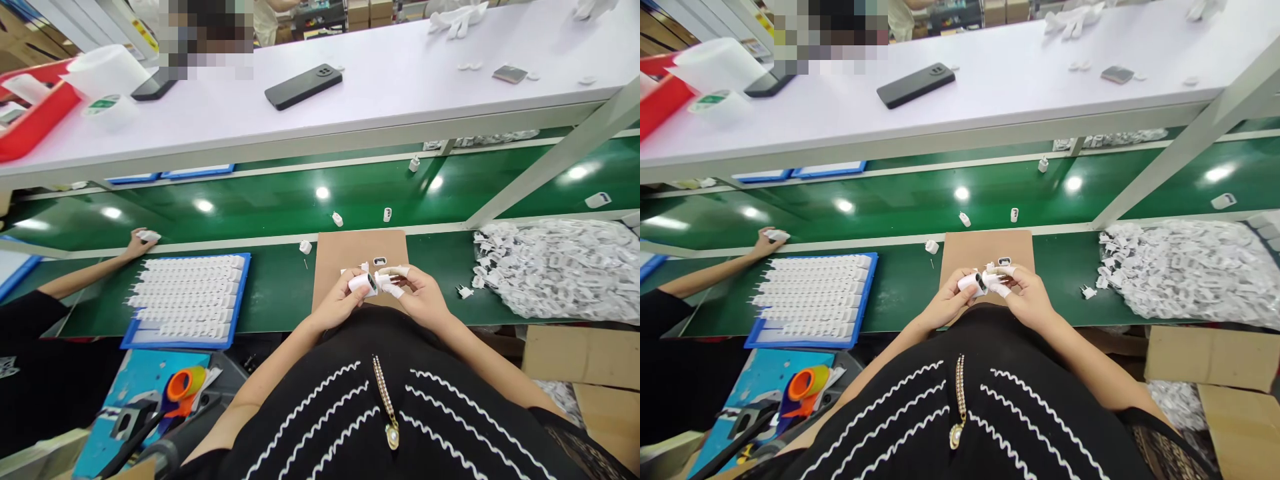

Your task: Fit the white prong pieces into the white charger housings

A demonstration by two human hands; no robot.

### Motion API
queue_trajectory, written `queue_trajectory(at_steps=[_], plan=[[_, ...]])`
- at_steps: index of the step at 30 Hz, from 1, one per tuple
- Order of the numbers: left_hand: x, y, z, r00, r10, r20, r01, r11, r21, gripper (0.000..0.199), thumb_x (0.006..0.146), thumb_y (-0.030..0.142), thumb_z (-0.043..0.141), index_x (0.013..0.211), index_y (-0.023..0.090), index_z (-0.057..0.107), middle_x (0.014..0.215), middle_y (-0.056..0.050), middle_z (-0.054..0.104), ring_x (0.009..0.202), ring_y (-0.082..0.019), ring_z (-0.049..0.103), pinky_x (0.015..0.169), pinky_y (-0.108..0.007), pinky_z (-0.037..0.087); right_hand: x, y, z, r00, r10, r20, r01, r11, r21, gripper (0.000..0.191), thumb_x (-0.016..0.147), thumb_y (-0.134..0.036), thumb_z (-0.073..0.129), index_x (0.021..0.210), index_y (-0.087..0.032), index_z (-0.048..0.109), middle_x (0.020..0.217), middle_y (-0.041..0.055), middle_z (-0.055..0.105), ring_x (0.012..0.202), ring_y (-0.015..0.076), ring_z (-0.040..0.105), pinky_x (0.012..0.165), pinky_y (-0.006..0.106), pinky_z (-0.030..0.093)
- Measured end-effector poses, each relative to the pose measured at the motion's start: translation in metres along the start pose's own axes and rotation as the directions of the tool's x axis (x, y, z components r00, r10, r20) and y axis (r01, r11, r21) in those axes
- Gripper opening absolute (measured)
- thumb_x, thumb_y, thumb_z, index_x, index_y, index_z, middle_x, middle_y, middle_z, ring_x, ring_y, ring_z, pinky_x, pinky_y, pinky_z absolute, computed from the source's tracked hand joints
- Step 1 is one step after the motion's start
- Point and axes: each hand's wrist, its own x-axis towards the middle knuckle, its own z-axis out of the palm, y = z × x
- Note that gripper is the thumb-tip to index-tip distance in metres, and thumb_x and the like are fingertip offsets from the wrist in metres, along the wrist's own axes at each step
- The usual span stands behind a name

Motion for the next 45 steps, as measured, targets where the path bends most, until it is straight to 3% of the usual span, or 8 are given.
queue_trajectory(at_steps=[12, 15, 22, 26, 29, 33, 37, 45], plan=[[-0.005, 0.017, -0.003, 0.992, 0.118, -0.035, -0.103, 0.953, 0.284, 0.04, 0.098, 0.054, 0.061, 0.121, 0.021, 0.058, 0.11, -0.006, 0.06, 0.095, -0.018, 0.054, 0.085, -0.029, 0.046, -0.006, -0.006, 0.006, 0.999, -0.033, -0.003, 0.033, 0.999, 0.042, 0.024, 0.086, -0.04, 0.08, 0.108, -0.03, 0.08, 0.109, 0.006, 0.077, 0.098, 0.0257, 0.073, 0.093, 0.043, 0.062], [-0.004, 0.019, -0.002, 0.992, 0.119, -0.03, -0.106, 0.952, 0.286, 0.042, 0.098, 0.056, 0.061, 0.12, 0.02, 0.058, 0.107, -0.006, 0.061, 0.095, -0.019, 0.055, 0.085, -0.029, 0.046, -0.007, -0.004, 0.006, 0.999, 0.0, -0.034, 0.005, 0.991, 0.137, 0.026, 0.086, -0.043, 0.08, 0.107, -0.028, 0.08, 0.113, 0.0063, 0.076, 0.102, 0.0257, 0.073, 0.095, 0.042, 0.062], [-0.001, 0.024, 0.0, 0.995, 0.101, 0.004, -0.098, 0.944, 0.314, 0.045, 0.098, 0.059, 0.059, 0.119, 0.02, 0.056, 0.102, -0.005, 0.061, 0.09, -0.018, 0.052, 0.081, -0.029, 0.046, -0.009, -0.003, 0.006, 0.999, 0.001, -0.037, 0.004, 0.992, 0.125, 0.026, 0.085, -0.043, 0.081, 0.106, -0.027, 0.079, 0.112, 0.0072, 0.075, 0.103, 0.0255, 0.072, 0.097, 0.042, 0.06], [0.0, 0.027, 0.001, 0.997, 0.074, -0.006, -0.07, 0.965, 0.253, 0.048, 0.095, 0.063, 0.061, 0.117, 0.02, 0.055, 0.097, -0.003, 0.058, 0.083, -0.015, 0.049, 0.078, -0.028, 0.044, -0.008, -0.005, 0.003, 0.998, 0.061, 0.013, -0.062, 0.956, 0.288, 0.027, 0.086, -0.043, 0.082, 0.109, -0.029, 0.077, 0.114, 0.0051, 0.071, 0.088, 0.0196, 0.072, 0.082, 0.038, 0.064], [0.001, 0.025, 0.0, 0.999, 0.033, -0.019, -0.029, 0.987, 0.161, 0.052, 0.093, 0.065, 0.064, 0.116, 0.019, 0.055, 0.09, 0.0, 0.054, 0.075, -0.012, 0.045, 0.073, -0.027, 0.041, -0.006, -0.009, 0.001, 0.996, 0.059, 0.07, -0.082, 0.918, 0.388, 0.028, 0.086, -0.042, 0.082, 0.109, -0.029, 0.076, 0.115, 0.0044, 0.07, 0.085, 0.0172, 0.072, 0.083, 0.038, 0.065], [0.002, 0.023, -0.001, 1.0, -0.03, 0.002, 0.03, 0.998, 0.057, 0.057, 0.089, 0.068, 0.068, 0.116, 0.019, 0.054, 0.08, 0.004, 0.049, 0.066, -0.01, 0.041, 0.066, -0.025, 0.037, -0.004, -0.012, -0.001, 0.998, -0.038, 0.044, 0.025, 0.968, 0.249, 0.018, 0.089, -0.039, 0.08, 0.099, -0.025, 0.076, 0.109, 0.0068, 0.072, 0.099, 0.0217, 0.072, 0.09, 0.038, 0.062], [0.002, 0.023, -0.002, 0.999, -0.046, 0.017, 0.045, 0.999, 0.026, 0.058, 0.088, 0.068, 0.069, 0.116, 0.019, 0.054, 0.079, 0.004, 0.048, 0.065, -0.009, 0.042, 0.063, -0.024, 0.036, -0.006, -0.012, 0.001, 0.99, -0.14, -0.019, 0.141, 0.987, 0.078, 0.034, 0.092, -0.028, 0.075, 0.125, -0.027, 0.068, 0.13, 0.0098, 0.07, 0.11, 0.0227, 0.071, 0.096, 0.039, 0.061], [-0.002, 0.022, -0.005, 0.999, 0.022, 0.043, -0.028, 0.987, 0.16, 0.048, 0.096, 0.061, 0.062, 0.12, 0.02, 0.057, 0.089, 0.0, 0.054, 0.075, -0.012, 0.046, 0.071, -0.026, 0.041, -0.008, -0.013, 0.004, 0.979, -0.203, -0.011, 0.202, 0.978, -0.042, 0.03, 0.089, -0.023, 0.075, 0.119, -0.026, 0.074, 0.116, 0.0072, 0.077, 0.099, 0.0222, 0.075, 0.089, 0.038, 0.065]])
